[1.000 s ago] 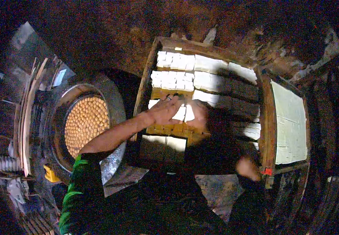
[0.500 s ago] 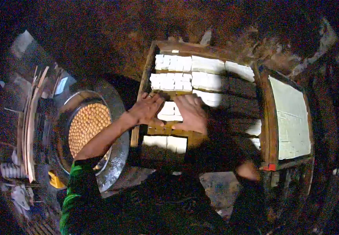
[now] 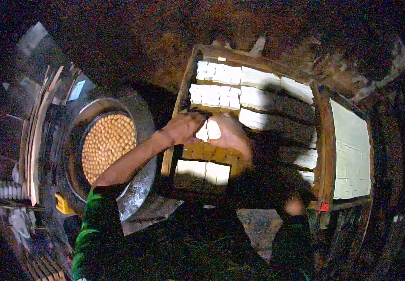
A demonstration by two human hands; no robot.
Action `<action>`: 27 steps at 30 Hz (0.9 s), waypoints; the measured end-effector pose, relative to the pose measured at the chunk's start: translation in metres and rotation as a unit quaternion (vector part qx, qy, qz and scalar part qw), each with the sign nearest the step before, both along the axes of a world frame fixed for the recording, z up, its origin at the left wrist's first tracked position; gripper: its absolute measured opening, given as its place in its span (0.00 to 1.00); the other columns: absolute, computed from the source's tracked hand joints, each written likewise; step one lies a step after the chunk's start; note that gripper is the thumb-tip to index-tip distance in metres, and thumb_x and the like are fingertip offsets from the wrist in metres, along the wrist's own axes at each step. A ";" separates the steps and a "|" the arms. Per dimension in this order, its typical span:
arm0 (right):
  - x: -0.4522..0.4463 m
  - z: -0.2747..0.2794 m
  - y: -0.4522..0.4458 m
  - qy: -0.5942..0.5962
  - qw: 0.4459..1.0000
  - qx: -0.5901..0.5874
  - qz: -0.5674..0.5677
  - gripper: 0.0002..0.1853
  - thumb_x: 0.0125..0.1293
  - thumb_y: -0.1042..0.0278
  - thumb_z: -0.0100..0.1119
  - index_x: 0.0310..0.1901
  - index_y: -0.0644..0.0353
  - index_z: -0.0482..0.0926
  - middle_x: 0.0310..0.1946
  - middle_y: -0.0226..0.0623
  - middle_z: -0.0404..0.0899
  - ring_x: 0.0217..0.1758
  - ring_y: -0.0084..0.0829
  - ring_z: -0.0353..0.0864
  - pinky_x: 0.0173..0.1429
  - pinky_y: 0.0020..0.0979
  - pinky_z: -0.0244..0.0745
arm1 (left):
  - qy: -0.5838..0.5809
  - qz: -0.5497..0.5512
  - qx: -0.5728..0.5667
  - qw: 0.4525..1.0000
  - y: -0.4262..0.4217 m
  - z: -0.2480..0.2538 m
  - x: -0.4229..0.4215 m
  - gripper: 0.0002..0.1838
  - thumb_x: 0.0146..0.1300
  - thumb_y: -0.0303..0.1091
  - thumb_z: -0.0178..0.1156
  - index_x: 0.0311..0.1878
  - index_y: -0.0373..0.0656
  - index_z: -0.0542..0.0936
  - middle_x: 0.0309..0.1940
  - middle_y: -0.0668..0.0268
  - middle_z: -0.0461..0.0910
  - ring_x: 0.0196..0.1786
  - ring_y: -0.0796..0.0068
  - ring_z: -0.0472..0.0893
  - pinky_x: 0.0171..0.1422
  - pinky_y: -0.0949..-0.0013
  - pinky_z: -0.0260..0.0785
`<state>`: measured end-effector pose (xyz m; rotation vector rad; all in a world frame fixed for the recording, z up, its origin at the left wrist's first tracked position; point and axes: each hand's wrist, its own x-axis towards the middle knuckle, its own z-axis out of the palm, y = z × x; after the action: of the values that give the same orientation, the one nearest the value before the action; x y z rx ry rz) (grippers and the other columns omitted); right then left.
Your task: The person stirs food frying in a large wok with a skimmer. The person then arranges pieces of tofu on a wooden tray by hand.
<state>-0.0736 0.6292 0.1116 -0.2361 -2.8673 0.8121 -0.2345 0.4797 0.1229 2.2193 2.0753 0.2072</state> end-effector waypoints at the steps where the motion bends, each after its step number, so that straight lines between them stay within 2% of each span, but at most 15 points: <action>1: -0.002 -0.009 0.003 0.008 1.000 0.007 0.022 0.35 0.40 0.59 0.74 0.52 0.61 0.72 0.45 0.47 0.77 0.51 0.47 0.76 0.56 0.41 0.71 | 0.000 -0.001 -0.001 1.000 0.000 0.001 0.001 0.32 0.49 0.44 0.69 0.55 0.37 0.71 0.52 0.54 0.75 0.57 0.57 0.76 0.63 0.53 0.63; 3: -0.003 -0.009 0.005 0.019 0.999 0.015 0.042 0.37 0.40 0.58 0.75 0.54 0.61 0.71 0.46 0.48 0.77 0.52 0.47 0.75 0.58 0.42 0.70 | -0.005 0.005 -0.056 0.998 0.001 0.005 0.000 0.37 0.48 0.48 0.70 0.58 0.37 0.70 0.53 0.56 0.75 0.59 0.56 0.74 0.66 0.54 0.59; 5: -0.001 0.007 0.002 -0.044 0.995 0.067 0.058 0.45 0.39 0.51 0.75 0.59 0.64 0.67 0.51 0.50 0.73 0.59 0.48 0.69 0.63 0.44 0.65 | 0.008 0.017 -0.029 0.999 -0.004 0.005 0.000 0.40 0.46 0.50 0.70 0.59 0.37 0.69 0.54 0.56 0.74 0.60 0.55 0.72 0.68 0.55 0.57; 6: 0.001 0.013 -0.001 -0.043 0.995 0.070 0.058 0.45 0.39 0.51 0.75 0.59 0.64 0.67 0.51 0.50 0.73 0.59 0.48 0.69 0.63 0.44 0.65 | 0.017 0.027 -0.002 0.999 -0.007 0.010 0.002 0.43 0.44 0.52 0.71 0.61 0.37 0.68 0.54 0.56 0.73 0.62 0.55 0.70 0.69 0.56 0.55; 7: 0.002 0.016 -0.008 -0.027 0.994 0.099 0.048 0.49 0.39 0.47 0.75 0.61 0.66 0.65 0.54 0.51 0.71 0.61 0.48 0.66 0.65 0.45 0.62 | 0.062 0.045 -0.003 0.997 -0.012 0.014 0.004 0.47 0.43 0.57 0.70 0.63 0.38 0.67 0.56 0.56 0.71 0.65 0.53 0.65 0.70 0.53 0.51; 8: 0.001 0.019 -0.014 -0.012 0.991 0.126 0.037 0.54 0.38 0.43 0.75 0.63 0.68 0.62 0.56 0.52 0.69 0.63 0.49 0.63 0.67 0.47 0.59 | 0.063 0.043 -0.003 0.997 -0.012 0.020 0.003 0.47 0.43 0.57 0.70 0.63 0.38 0.67 0.56 0.56 0.71 0.65 0.53 0.65 0.70 0.53 0.51; 9: -0.003 0.021 -0.017 -0.041 0.989 0.139 0.042 0.56 0.40 0.38 0.73 0.64 0.71 0.61 0.58 0.53 0.66 0.65 0.49 0.61 0.68 0.49 0.57 | 0.101 0.047 -0.061 0.992 -0.013 0.030 0.003 0.47 0.44 0.59 0.68 0.63 0.39 0.68 0.57 0.56 0.71 0.66 0.53 0.64 0.70 0.52 0.51; 11: -0.015 0.023 -0.022 -0.085 0.987 0.126 0.050 0.55 0.41 0.39 0.72 0.64 0.71 0.61 0.58 0.53 0.66 0.65 0.49 0.61 0.67 0.49 0.58 | 0.125 0.048 -0.152 0.979 -0.011 0.033 0.000 0.43 0.49 0.62 0.63 0.63 0.41 0.69 0.59 0.56 0.69 0.67 0.54 0.62 0.71 0.46 0.49; 12: -0.021 0.024 -0.024 -0.126 0.983 0.119 0.060 0.54 0.42 0.39 0.72 0.63 0.71 0.62 0.59 0.53 0.66 0.65 0.49 0.61 0.67 0.50 0.59 | 0.126 0.048 -0.153 0.979 -0.012 0.025 -0.003 0.43 0.49 0.62 0.63 0.63 0.41 0.69 0.59 0.56 0.69 0.67 0.54 0.62 0.71 0.46 0.49; 13: -0.024 0.019 -0.026 -0.115 0.981 0.148 0.051 0.47 0.44 0.43 0.73 0.60 0.68 0.67 0.55 0.52 0.70 0.63 0.48 0.64 0.64 0.47 0.63 | 0.129 0.048 -0.120 0.983 -0.013 0.015 -0.005 0.43 0.50 0.62 0.62 0.63 0.41 0.69 0.60 0.56 0.69 0.67 0.55 0.62 0.71 0.46 0.49; 14: -0.027 0.015 -0.024 -0.114 0.981 0.147 0.051 0.47 0.44 0.43 0.73 0.60 0.68 0.67 0.55 0.52 0.70 0.63 0.48 0.64 0.64 0.47 0.63 | 0.130 0.048 -0.088 0.986 -0.014 0.005 -0.009 0.42 0.51 0.62 0.61 0.63 0.41 0.69 0.61 0.56 0.69 0.68 0.55 0.62 0.71 0.46 0.49; 17: -0.025 0.004 -0.014 -0.046 0.997 0.037 0.043 0.35 0.43 0.54 0.74 0.53 0.61 0.72 0.47 0.46 0.76 0.55 0.48 0.72 0.60 0.42 0.67 | 0.119 0.054 -0.139 0.982 -0.014 0.021 -0.004 0.40 0.53 0.60 0.61 0.63 0.43 0.69 0.61 0.55 0.69 0.67 0.55 0.63 0.71 0.44 0.50; 20: -0.023 0.004 -0.015 -0.024 0.998 0.026 0.044 0.35 0.44 0.54 0.74 0.53 0.61 0.72 0.48 0.47 0.76 0.54 0.47 0.72 0.60 0.42 0.67 | 0.123 0.039 -0.095 0.987 -0.017 0.011 -0.008 0.37 0.54 0.58 0.62 0.63 0.44 0.70 0.61 0.56 0.70 0.67 0.55 0.64 0.69 0.44 0.52; 25: -0.023 -0.001 -0.010 -0.002 0.998 0.030 0.050 0.39 0.42 0.50 0.75 0.54 0.63 0.73 0.47 0.50 0.78 0.54 0.49 0.73 0.59 0.42 0.68 | 0.117 0.052 -0.158 0.979 -0.009 0.026 -0.003 0.36 0.53 0.57 0.64 0.61 0.45 0.73 0.60 0.57 0.72 0.67 0.55 0.65 0.68 0.45 0.54; 27: -0.021 0.004 -0.009 -0.042 0.998 -0.001 0.045 0.41 0.40 0.49 0.76 0.54 0.64 0.73 0.47 0.51 0.78 0.54 0.49 0.73 0.60 0.42 0.68 | 0.118 0.044 -0.116 0.985 -0.013 0.019 -0.006 0.35 0.53 0.56 0.64 0.60 0.45 0.73 0.60 0.56 0.72 0.67 0.55 0.66 0.68 0.46 0.54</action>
<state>-0.0943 0.6206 0.1161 -0.1463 -2.9747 0.8406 -0.2409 0.4666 0.1415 2.1023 2.1818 -0.2928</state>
